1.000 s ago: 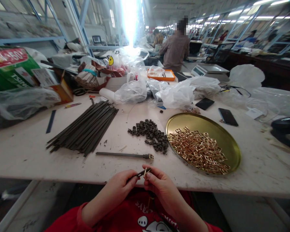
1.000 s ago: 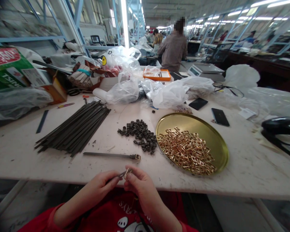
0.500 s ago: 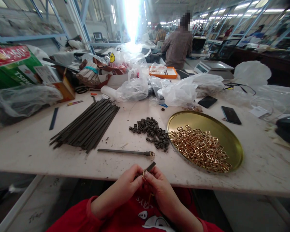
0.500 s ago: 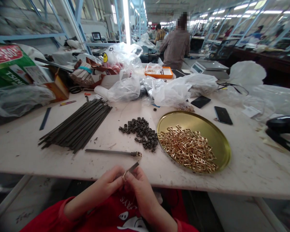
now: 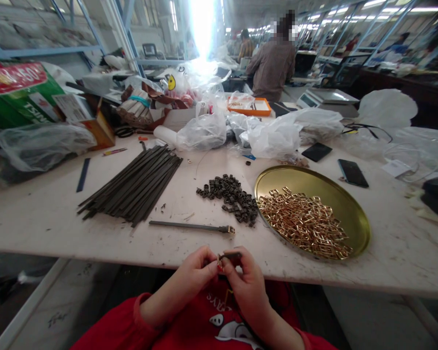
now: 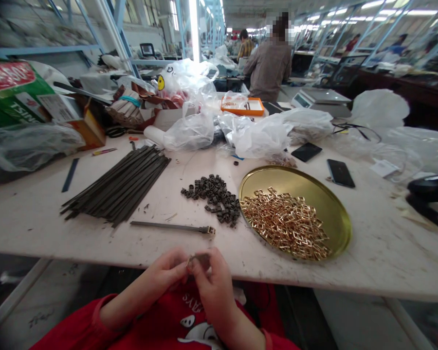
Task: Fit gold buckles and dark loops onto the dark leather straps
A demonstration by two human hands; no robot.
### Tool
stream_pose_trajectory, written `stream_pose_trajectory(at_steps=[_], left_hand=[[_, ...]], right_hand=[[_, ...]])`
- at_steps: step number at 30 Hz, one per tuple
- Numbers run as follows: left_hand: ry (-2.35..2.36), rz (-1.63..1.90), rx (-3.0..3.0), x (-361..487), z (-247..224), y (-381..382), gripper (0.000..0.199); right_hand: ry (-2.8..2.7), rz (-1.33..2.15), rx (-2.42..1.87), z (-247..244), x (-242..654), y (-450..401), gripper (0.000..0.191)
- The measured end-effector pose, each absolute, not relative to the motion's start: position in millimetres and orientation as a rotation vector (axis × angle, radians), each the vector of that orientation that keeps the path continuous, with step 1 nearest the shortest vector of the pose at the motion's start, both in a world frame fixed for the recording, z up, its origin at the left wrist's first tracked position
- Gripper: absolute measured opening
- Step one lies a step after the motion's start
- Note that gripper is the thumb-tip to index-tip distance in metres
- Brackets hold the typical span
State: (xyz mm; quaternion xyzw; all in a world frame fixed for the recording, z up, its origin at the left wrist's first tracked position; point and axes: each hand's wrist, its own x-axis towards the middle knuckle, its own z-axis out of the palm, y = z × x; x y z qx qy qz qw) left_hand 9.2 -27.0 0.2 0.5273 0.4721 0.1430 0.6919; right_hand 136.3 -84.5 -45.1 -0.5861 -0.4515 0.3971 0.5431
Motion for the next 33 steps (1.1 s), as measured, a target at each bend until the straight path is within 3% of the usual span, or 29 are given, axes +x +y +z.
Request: stream_pose_trajectory(at_steps=[4, 12, 16, 23, 27, 33], left_hand=[[1.072, 0.334, 1.187, 9, 4, -24, 0.029], [1.169, 0.265, 1.286, 6, 1, -21, 0.021], [1.164, 0.310, 1.406, 5, -8, -23, 0.018], [1.191, 0.331, 1.566, 3, -14, -25, 0.014], [1.168, 0.322, 1.577, 4, -13, -26, 0.016], [1.160, 0.328, 1.570, 8, -11, -28, 0.016]], right_hand=[[-1.504, 0.755, -1.333, -40, 153, -88, 0.030], [-0.952, 1.580, -1.054, -26, 160, -72, 0.014], [-0.754, 1.759, -1.046, -30, 162, -69, 0.017], [-0.818, 1.698, -1.090, -34, 164, -71, 0.012], [-1.016, 1.508, -1.181, -32, 164, -73, 0.005], [-1.187, 1.223, -1.310, -32, 161, -76, 0.010]])
